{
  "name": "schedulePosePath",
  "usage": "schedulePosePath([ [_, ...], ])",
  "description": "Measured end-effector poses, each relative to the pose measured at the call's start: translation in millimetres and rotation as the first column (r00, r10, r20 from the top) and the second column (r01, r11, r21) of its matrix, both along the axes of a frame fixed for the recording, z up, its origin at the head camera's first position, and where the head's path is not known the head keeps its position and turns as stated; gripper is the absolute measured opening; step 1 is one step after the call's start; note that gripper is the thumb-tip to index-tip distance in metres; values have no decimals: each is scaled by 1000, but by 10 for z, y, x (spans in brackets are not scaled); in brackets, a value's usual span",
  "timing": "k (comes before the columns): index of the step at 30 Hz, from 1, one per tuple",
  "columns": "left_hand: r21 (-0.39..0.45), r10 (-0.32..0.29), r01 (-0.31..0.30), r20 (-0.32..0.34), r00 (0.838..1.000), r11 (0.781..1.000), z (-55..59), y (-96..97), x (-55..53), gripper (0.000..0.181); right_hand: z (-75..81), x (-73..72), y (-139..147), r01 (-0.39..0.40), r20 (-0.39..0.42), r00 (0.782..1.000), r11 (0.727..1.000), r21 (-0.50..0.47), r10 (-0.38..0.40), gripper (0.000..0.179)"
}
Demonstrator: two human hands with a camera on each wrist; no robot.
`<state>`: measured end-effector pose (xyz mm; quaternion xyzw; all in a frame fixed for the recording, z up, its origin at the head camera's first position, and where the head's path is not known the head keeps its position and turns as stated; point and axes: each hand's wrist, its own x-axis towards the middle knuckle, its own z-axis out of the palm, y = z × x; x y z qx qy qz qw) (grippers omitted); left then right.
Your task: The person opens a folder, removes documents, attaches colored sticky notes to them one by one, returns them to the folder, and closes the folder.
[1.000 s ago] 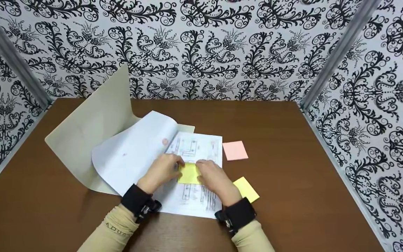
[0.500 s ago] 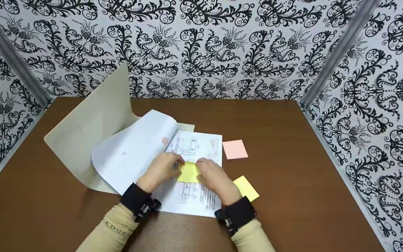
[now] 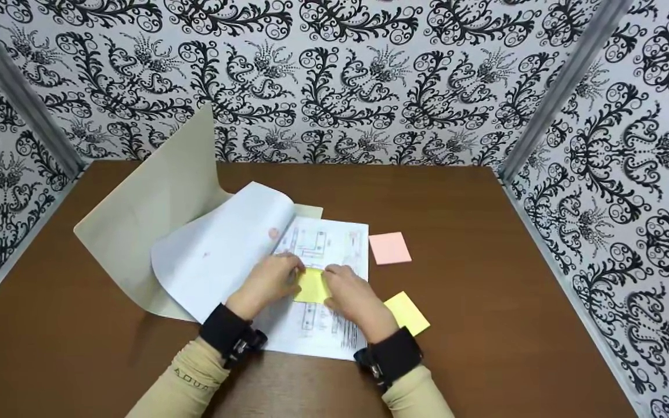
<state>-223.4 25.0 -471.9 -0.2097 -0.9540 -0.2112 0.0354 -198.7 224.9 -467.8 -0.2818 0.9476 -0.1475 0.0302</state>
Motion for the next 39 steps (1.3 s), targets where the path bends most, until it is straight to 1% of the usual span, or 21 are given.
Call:
schedulePosePath([
  [7, -52, 3, -3, 6, 1000, 999, 8, -12, 24, 26, -19, 12, -19, -20, 1, 1000, 1000, -8, 20, 52],
  [10, -72, -1, 2, 11, 1000, 997, 18, -13, 37, 27, -30, 9, -36, -60, -17, 998, 998, 1, 60, 52],
  [14, -93, -4, 7, 28, 1000, 996, 36, -14, 52, 32, -45, 7, -57, -134, -46, 990, 991, 18, 134, 49],
  [17, -112, -3, 8, 44, 999, 994, 59, -14, 63, 36, -50, 10, -63, -155, -33, 987, 988, 15, 156, 46],
  [20, -123, -3, 9, 47, 999, 992, 70, -11, 65, 37, -52, 9, -58, -147, -4, 989, 989, 6, 147, 45],
  [24, -121, 3, 4, 53, 999, 993, 60, -12, 56, 39, -53, 3, -47, -135, 9, 991, 991, 4, 134, 46],
  [28, -129, 14, -4, 80, 997, 992, 58, -15, 50, 39, -59, -7, -43, -129, -11, 992, 992, 17, 129, 45],
  [32, -140, 21, -5, 108, 994, 990, 70, -11, 41, 42, -59, -13, -51, -114, -50, 992, 993, 39, 116, 45],
  [36, -136, 25, -7, 127, 992, 991, 78, -8, 33, 44, -51, -7, -48, -49, -50, 997, 996, 77, 53, 48],
  [39, -128, 25, -6, 146, 989, 992, 81, -4, 31, 44, -36, -1, -42, 13, -24, 1000, 995, 99, -11, 49],
])
